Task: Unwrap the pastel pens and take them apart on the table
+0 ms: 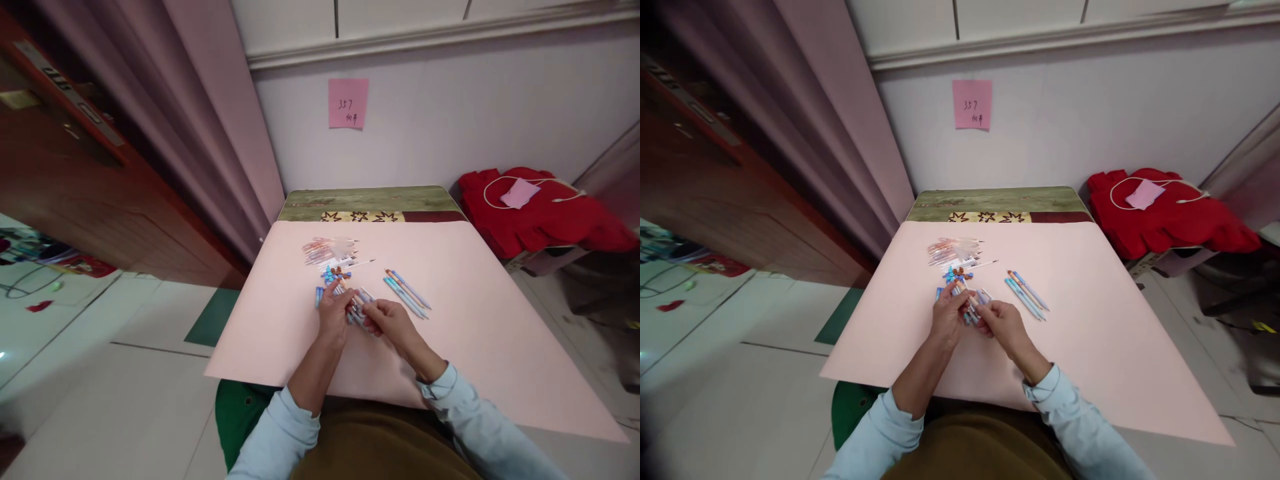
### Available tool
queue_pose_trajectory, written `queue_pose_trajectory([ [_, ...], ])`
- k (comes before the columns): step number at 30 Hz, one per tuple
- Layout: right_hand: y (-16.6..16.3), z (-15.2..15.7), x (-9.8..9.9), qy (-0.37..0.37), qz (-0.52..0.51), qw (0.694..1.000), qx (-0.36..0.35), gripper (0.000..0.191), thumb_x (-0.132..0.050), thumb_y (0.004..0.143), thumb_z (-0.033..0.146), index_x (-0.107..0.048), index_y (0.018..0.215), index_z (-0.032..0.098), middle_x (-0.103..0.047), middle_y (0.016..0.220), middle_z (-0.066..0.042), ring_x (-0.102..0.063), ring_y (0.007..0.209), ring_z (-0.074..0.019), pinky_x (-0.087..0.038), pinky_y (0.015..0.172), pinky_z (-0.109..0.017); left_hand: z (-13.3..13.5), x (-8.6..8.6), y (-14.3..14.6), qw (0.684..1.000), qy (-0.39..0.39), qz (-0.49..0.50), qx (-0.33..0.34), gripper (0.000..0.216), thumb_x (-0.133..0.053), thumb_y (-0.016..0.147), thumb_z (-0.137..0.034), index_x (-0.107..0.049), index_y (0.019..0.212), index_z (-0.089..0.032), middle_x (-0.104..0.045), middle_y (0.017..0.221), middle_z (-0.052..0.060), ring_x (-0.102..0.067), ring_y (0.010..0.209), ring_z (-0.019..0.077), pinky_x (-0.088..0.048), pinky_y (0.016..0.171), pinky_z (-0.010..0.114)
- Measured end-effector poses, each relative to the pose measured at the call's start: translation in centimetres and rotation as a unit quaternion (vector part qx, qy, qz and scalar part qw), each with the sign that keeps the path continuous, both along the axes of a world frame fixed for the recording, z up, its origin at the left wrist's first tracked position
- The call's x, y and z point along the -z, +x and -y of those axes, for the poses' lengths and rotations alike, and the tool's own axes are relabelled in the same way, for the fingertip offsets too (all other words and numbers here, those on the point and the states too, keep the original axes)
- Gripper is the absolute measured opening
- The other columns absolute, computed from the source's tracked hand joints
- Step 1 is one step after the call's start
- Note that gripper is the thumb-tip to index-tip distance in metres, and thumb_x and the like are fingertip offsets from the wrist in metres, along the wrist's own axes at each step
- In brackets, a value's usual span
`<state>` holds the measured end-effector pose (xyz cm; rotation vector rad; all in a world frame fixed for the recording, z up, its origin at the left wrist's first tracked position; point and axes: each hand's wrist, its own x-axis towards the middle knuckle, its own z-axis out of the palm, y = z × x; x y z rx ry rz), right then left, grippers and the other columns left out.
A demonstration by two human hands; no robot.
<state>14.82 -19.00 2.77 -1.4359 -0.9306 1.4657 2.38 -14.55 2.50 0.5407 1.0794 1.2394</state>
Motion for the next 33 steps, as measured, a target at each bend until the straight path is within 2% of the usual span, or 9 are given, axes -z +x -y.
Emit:
queue_pose_trajectory([
  [5, -0.2, 0.3, 0.5, 0.063, 0.084, 0.994, 0.044, 0.043, -0.078, 0.062, 0.059, -0.06, 0.076, 0.022, -0.058, 0.056, 0.001, -0.048, 0.05, -0.0127, -0.033, 0.046, -0.024, 0.1, 0.3, 0.0, 0.999, 0.022, -0.03, -0.025, 0.082, -0.079, 0.062, -0.028, -0.047, 0.137, -0.018, -0.068, 0.072, -0.001, -0.052, 0.052, 0.0064, -0.039, 0.051, 0.018],
  [10, -0.2, 0.5, -0.3, -0.037, -0.044, 0.998, -0.028, 0.055, -0.05, 0.08, 0.071, -0.063, 0.077, 0.017, -0.047, 0.048, 0.004, -0.035, 0.038, -0.0082, -0.022, 0.039, -0.024, 0.4, -0.2, 0.0, 0.998, 0.038, -0.038, -0.01, 0.09, -0.079, 0.064, -0.029, -0.04, 0.145, -0.021, -0.069, 0.072, -0.002, -0.051, 0.052, 0.0063, -0.039, 0.051, 0.018],
  [12, -0.3, 0.3, -0.5, -0.061, -0.063, 0.995, -0.038, 0.055, -0.053, 0.079, 0.07, -0.064, 0.077, 0.016, -0.052, 0.051, 0.002, -0.037, 0.039, -0.0076, -0.022, 0.039, -0.023, 0.5, -0.4, 0.0, 0.998, 0.038, -0.049, -0.012, 0.09, -0.079, 0.064, -0.028, -0.04, 0.145, -0.02, -0.068, 0.071, -0.001, -0.051, 0.052, 0.0066, -0.039, 0.051, 0.019],
  [17, -0.4, 0.1, -0.1, 0.028, 0.054, 0.998, 0.001, 0.039, -0.071, 0.07, 0.056, -0.061, 0.071, 0.019, -0.064, 0.061, -0.002, -0.052, 0.049, -0.0123, -0.036, 0.047, -0.024, 0.3, -0.6, -0.3, 0.998, 0.022, -0.04, -0.031, 0.093, -0.078, 0.062, -0.023, -0.04, 0.146, -0.016, -0.067, 0.069, -0.001, -0.05, 0.049, 0.0058, -0.039, 0.05, 0.019],
  [21, -0.3, 0.1, 0.5, 0.108, 0.17, 0.979, 0.035, 0.031, -0.073, 0.07, 0.05, -0.059, 0.072, 0.022, -0.062, 0.056, 0.0, -0.052, 0.05, -0.0144, -0.035, 0.049, -0.025, -0.2, -0.6, -0.8, 0.997, 0.014, -0.049, -0.061, 0.086, -0.078, 0.06, -0.022, -0.048, 0.14, -0.014, -0.064, 0.065, -0.002, -0.049, 0.048, 0.0053, -0.038, 0.051, 0.018],
  [24, -0.2, 0.0, 0.6, 0.098, 0.193, 0.976, 0.001, 0.032, -0.065, 0.078, 0.054, -0.057, 0.072, 0.023, -0.059, 0.053, 0.001, -0.05, 0.047, -0.0144, -0.033, 0.048, -0.025, -0.4, -0.3, -1.2, 0.996, 0.013, -0.064, -0.068, 0.083, -0.078, 0.059, -0.023, -0.05, 0.137, -0.013, -0.065, 0.066, -0.001, -0.049, 0.048, 0.0055, -0.037, 0.051, 0.019],
  [26, -0.1, -0.1, 0.4, 0.102, 0.252, 0.962, -0.015, 0.034, -0.061, 0.081, 0.054, -0.056, 0.069, 0.023, -0.058, 0.053, 0.001, -0.05, 0.048, -0.0146, -0.031, 0.05, -0.025, -0.5, 0.0, -1.5, 0.994, 0.022, -0.081, -0.066, 0.083, -0.077, 0.06, -0.023, -0.05, 0.137, -0.013, -0.065, 0.065, -0.002, -0.049, 0.048, 0.0063, -0.037, 0.051, 0.019],
  [29, 0.3, -0.1, -0.2, 0.124, 0.386, 0.914, -0.02, 0.034, -0.059, 0.084, 0.051, -0.058, 0.066, 0.023, -0.059, 0.056, 0.0, -0.051, 0.053, -0.0153, -0.027, 0.052, -0.026, -0.6, 0.4, -2.2, 0.986, 0.065, -0.146, -0.051, 0.077, -0.076, 0.064, -0.025, -0.051, 0.136, -0.014, -0.062, 0.06, -0.004, -0.052, 0.052, 0.0092, -0.041, 0.056, 0.021],
  [33, 0.6, 0.4, -0.5, 0.117, 0.512, 0.85, -0.034, 0.033, -0.054, 0.088, 0.047, -0.064, 0.068, 0.022, -0.065, 0.062, -0.003, -0.055, 0.057, -0.0157, -0.022, 0.053, -0.027, -0.5, 0.9, -3.1, 0.95, 0.149, -0.274, -0.02, 0.065, -0.071, 0.073, -0.029, -0.053, 0.134, -0.019, -0.063, 0.062, -0.005, -0.057, 0.059, 0.0125, -0.044, 0.065, 0.023],
])
